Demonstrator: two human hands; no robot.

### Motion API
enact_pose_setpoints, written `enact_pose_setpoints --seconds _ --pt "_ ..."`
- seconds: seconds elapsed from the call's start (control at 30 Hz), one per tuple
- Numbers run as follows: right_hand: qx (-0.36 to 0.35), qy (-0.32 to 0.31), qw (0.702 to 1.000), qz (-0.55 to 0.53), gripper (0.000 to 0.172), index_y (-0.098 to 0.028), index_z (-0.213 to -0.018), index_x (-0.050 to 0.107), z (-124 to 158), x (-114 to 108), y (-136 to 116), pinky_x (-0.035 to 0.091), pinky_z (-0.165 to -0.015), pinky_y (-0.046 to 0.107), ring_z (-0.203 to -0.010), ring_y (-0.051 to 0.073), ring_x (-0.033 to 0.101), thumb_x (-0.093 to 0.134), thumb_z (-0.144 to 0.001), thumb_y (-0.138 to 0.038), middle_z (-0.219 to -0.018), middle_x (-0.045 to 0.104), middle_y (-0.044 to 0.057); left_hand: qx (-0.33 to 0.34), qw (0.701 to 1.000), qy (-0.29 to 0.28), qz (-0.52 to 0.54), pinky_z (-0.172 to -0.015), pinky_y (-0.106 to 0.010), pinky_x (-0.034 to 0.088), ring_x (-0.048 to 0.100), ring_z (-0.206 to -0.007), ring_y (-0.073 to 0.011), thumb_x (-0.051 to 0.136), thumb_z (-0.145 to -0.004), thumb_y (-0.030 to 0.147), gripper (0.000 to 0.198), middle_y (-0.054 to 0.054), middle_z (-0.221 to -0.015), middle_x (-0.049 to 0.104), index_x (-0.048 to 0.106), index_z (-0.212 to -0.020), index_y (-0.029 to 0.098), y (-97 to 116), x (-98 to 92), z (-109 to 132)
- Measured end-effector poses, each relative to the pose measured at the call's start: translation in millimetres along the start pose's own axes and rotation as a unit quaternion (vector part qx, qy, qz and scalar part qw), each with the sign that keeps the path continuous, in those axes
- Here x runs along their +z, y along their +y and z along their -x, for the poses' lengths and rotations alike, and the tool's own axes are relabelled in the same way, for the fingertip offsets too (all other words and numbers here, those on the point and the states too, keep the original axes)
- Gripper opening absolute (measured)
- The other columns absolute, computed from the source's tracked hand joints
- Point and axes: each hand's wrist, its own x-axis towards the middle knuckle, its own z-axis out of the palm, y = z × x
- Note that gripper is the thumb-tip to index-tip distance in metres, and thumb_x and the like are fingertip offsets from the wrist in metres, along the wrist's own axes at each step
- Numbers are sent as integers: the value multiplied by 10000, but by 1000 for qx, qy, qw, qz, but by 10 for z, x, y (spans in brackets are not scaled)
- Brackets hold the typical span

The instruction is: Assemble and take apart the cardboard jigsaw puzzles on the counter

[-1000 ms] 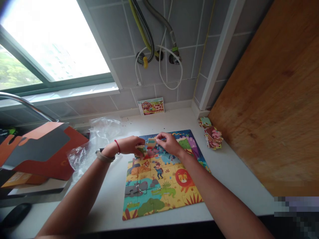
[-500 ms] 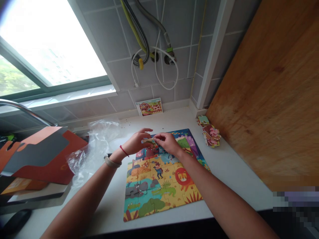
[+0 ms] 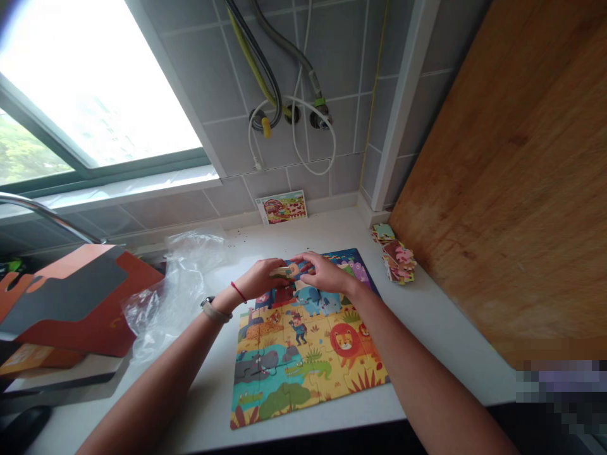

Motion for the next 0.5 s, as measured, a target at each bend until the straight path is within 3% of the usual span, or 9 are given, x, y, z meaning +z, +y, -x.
enact_pose_setpoints --seconds 0.17,0.3,0.4,0.5 --pt "-4 -76 982 173 620 -297 -1270 691 93 -107 7 541 -916 359 -1082 273 644 836 -669 -248 -1204 655 75 -23 1000 -20 -7 -692 -285 476 669 -817 -220 697 -845 261 222 -43 -913 720 594 -1033 204 15 -8 27" --pt "17 -46 962 268 434 -281 -936 746 134 -114 3 510 -886 377 -1030 316 621 946 -559 -358 -1008 662 66 -24 999 -25 10 -649 -267 443 642 -761 -192 668 -836 206 253 -14 -877 704 561 -1066 213 23 -22 49" --pt "32 -31 964 262 365 -264 -853 699 108 -117 -2 493 -804 333 -952 280 625 931 -578 -326 -957 672 45 -16 999 -26 35 -636 -254 425 615 -728 -168 698 -818 218 234 8 -834 691 583 -1021 211 12 -64 49" --pt "64 11 978 198 212 -241 -900 690 38 -110 0 470 -717 291 -800 210 636 802 -721 -243 -858 702 11 -11 998 -22 57 -626 -244 413 586 -698 -148 728 -812 251 200 20 -801 682 627 -976 200 -10 -134 42"
